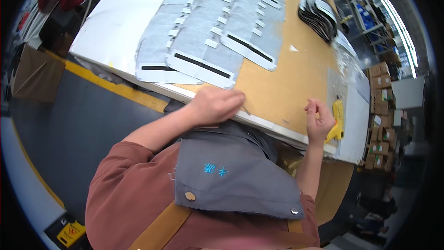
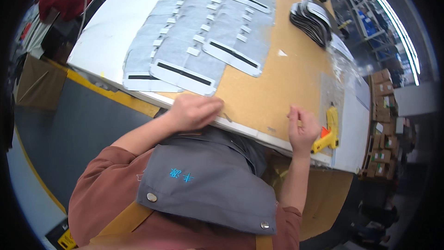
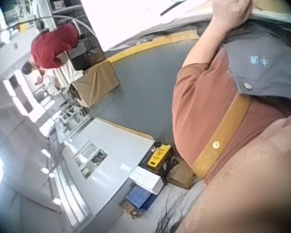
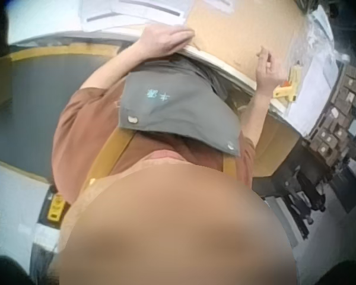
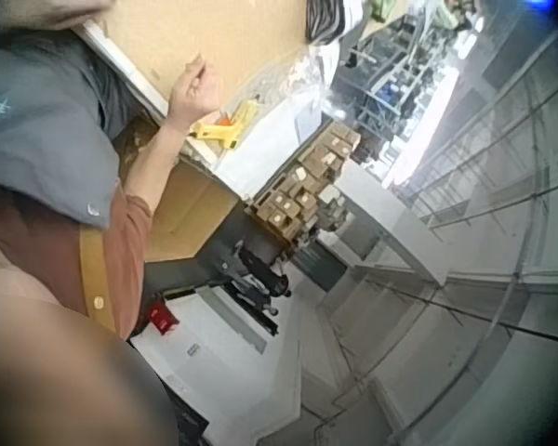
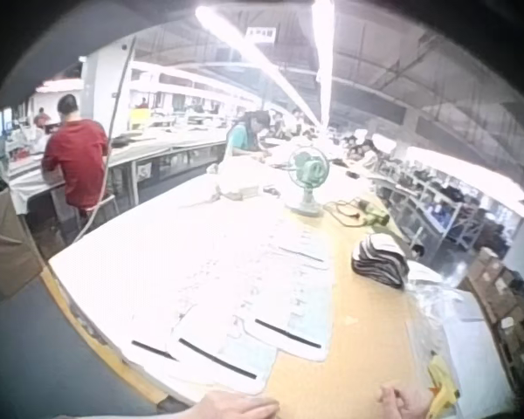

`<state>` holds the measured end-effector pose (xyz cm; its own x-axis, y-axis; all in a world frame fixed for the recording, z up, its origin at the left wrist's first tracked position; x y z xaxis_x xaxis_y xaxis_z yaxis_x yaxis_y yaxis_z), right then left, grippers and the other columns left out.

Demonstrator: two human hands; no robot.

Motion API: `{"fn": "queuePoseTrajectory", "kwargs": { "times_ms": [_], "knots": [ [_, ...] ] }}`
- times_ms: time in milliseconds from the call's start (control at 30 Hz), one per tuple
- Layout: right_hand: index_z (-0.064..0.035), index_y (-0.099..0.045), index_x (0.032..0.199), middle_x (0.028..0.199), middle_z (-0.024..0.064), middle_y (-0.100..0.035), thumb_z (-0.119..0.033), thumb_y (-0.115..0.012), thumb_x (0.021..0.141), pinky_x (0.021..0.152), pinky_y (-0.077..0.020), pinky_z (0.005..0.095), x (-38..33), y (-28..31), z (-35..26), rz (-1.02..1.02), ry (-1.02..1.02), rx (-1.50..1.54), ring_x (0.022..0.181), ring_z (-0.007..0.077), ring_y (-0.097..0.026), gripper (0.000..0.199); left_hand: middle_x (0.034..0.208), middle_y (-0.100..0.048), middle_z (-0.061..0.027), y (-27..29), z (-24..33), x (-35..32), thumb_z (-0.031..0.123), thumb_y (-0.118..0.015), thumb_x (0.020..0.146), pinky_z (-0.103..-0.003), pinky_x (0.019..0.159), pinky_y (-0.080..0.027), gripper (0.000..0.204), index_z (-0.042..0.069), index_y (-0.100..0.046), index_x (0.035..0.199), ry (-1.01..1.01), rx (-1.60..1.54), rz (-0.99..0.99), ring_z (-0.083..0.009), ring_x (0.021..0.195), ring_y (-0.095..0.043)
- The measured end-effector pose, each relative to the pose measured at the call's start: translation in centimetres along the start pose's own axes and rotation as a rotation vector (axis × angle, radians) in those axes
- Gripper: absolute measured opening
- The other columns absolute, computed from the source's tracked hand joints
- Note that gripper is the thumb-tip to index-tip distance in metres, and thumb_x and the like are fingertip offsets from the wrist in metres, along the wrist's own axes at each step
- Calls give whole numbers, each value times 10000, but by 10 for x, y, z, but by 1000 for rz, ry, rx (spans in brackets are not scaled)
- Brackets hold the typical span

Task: Use a hot glue gun to attach small white velcro or padding squares to grey fabric bag components.

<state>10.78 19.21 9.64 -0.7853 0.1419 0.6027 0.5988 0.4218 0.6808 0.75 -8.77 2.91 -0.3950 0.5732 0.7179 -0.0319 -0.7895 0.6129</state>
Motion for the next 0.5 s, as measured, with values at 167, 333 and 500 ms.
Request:
{"fn": "queuePoseTrajectory", "kwargs": {
  "times_ms": [167, 333, 500],
  "knots": [
    [2, -689, 866, 692, 77, -660, -35, -677, 881, 590, -494, 273, 47, -25, 3, -41, 68, 36, 607, 171, -640, 41, 987, -701, 7, -10, -3, -8, 144, -718, 801, -278, 499, -488, 167, 108, -682, 960, -12, -93, -26, -153, 610, -647],
    [-27, -674, 1050, 939, 97, -689, -105, -702, 872, 770, -503, 312, 53, -60, -6, -185, 50, 13, 858, 211, -652, 196, 976, -696, 15, -17, -13, -17, 152, -715, 811, -275, 488, -480, 183, 103, -680, 984, -28, -142, -2, -148, 605, -641],
    [-137, -409, 1470, 1563, 153, -304, -446, -763, 766, 1132, -233, 509, 42, -127, -47, -570, 279, -159, 1443, 344, -271, 847, 1009, -709, 10, 6, -20, -18, 193, -751, 789, -282, 507, -504, 284, 119, -682, 1055, 235, 87, -17, -158, 613, -649]
  ]
}}
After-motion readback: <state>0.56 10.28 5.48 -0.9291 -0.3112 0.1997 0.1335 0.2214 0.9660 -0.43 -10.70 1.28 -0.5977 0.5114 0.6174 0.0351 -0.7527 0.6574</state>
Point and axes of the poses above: each hand's wrist, its own x-axis towards the middle knuckle, its own y-axis out of the back of the hand, z = x × y, the point moved 3 cm from there along x, towards the middle knuckle
